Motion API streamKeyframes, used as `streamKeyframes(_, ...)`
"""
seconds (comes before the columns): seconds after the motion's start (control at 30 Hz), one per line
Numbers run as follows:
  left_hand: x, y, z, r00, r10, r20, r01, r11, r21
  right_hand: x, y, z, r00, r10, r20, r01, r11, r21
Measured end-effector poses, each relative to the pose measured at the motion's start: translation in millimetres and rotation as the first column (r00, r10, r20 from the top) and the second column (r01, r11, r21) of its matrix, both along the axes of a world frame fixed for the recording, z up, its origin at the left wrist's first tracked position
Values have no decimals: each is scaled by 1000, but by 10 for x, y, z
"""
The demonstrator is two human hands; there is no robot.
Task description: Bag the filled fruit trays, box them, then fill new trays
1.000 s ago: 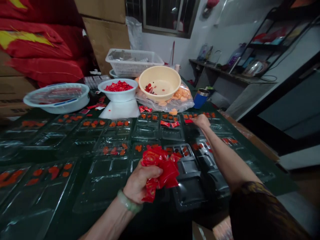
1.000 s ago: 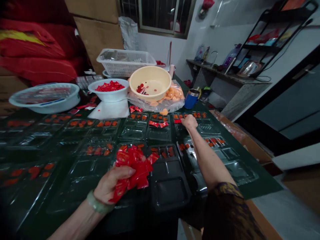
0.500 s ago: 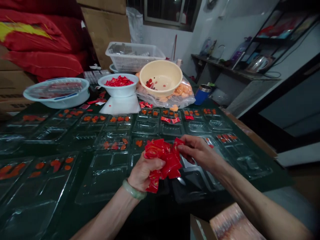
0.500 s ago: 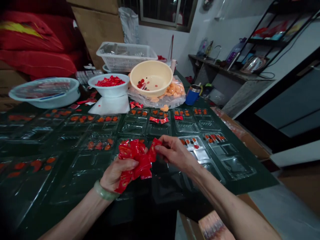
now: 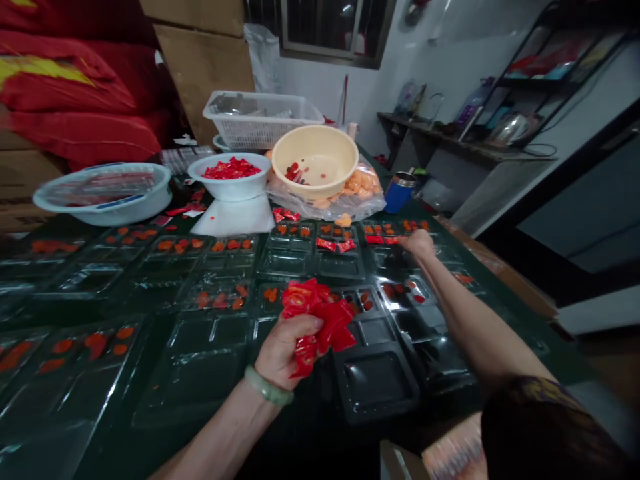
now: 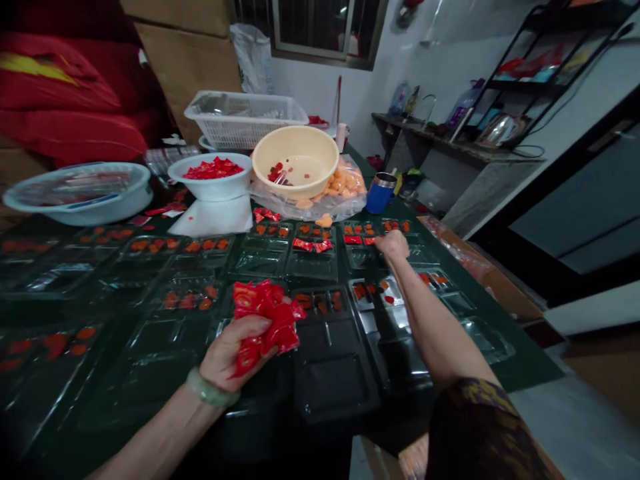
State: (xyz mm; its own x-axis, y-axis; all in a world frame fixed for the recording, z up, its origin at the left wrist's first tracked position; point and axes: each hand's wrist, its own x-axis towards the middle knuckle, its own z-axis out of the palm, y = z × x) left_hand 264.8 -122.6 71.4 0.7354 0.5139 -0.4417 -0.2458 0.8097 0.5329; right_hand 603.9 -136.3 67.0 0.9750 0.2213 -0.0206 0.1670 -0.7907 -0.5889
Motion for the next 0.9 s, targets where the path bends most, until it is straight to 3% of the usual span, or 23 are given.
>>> streamKeyframes(0.07, 25, -5, -20, 1000, -2, -14, 2, 1000, 31, -253, -33, 94, 991, 77, 111, -77, 997, -4)
streamKeyframes(0.1, 36, -12, -24, 1000, -2, -23, 3, 999, 41, -441, -68, 171, 970, 182, 160, -189, 981, 29)
streamKeyframes(0.13, 46, -22, -23, 999, 1, -32, 1, 999, 48, -663, -113, 264, 916, 347, 200, -369, 925, 87)
streamKeyframes(0.17, 56, -35, -16, 999, 4, -41, -2, 998, 56, -905, -167, 367, 837, 507, 205, -542, 818, 192)
streamKeyframes(0.23, 73, -69, 6, 999, 1, -40, 1, 998, 70, -1394, -283, 567, 518, 844, 141, -837, 466, 287)
streamKeyframes(0.27, 80, -88, 16, 1000, -1, -30, 3, 997, 76, -1613, -337, 647, 356, 924, 139, -913, 313, 262)
streamKeyframes(0.3, 85, -106, 22, 1000, -7, -20, 9, 997, 83, -1802, -383, 704, 230, 961, 152, -962, 200, 188)
streamKeyframes(0.33, 88, -124, 24, 1000, -18, -11, 18, 995, 93, -1956, -422, 736, 136, 975, 176, -987, 118, 106)
streamKeyframes(0.4, 94, -153, 10, 999, -39, 6, 38, 991, 125, -2159, -483, 733, 55, 972, 229, -998, 62, -21)
streamKeyframes(0.5, 99, -179, -26, 997, -78, -2, 77, 984, 160, -2226, -560, 661, 89, 951, 297, -996, 80, 39)
streamKeyframes(0.57, 99, -185, -39, 994, -101, -32, 104, 983, 151, -2079, -602, 637, 178, 939, 295, -976, 132, 172)
streamKeyframes(0.6, 97, -186, -39, 992, -112, -54, 119, 982, 147, -1927, -618, 635, 247, 930, 273, -954, 183, 239)
streamKeyframes(0.67, 88, -183, -30, 987, -135, -88, 147, 979, 142, -1447, -639, 630, 437, 877, 199, -867, 353, 350)
streamKeyframes(0.73, 77, -183, -18, 984, -147, -102, 160, 978, 137, -784, -643, 583, 677, 727, 115, -699, 585, 411)
streamKeyframes(0.8, 73, -186, -12, 984, -138, -110, 151, 981, 121, -88, -619, 467, 871, 487, 58, -480, 821, 308)
streamKeyframes(0.83, 75, -189, -12, 985, -129, -114, 141, 984, 110, 217, -593, 389, 927, 372, 43, -373, 908, 191)
streamKeyframes(0.9, 88, -194, -17, 985, -124, -121, 136, 986, 95, 669, -515, 221, 955, 294, 30, -296, 949, 105)
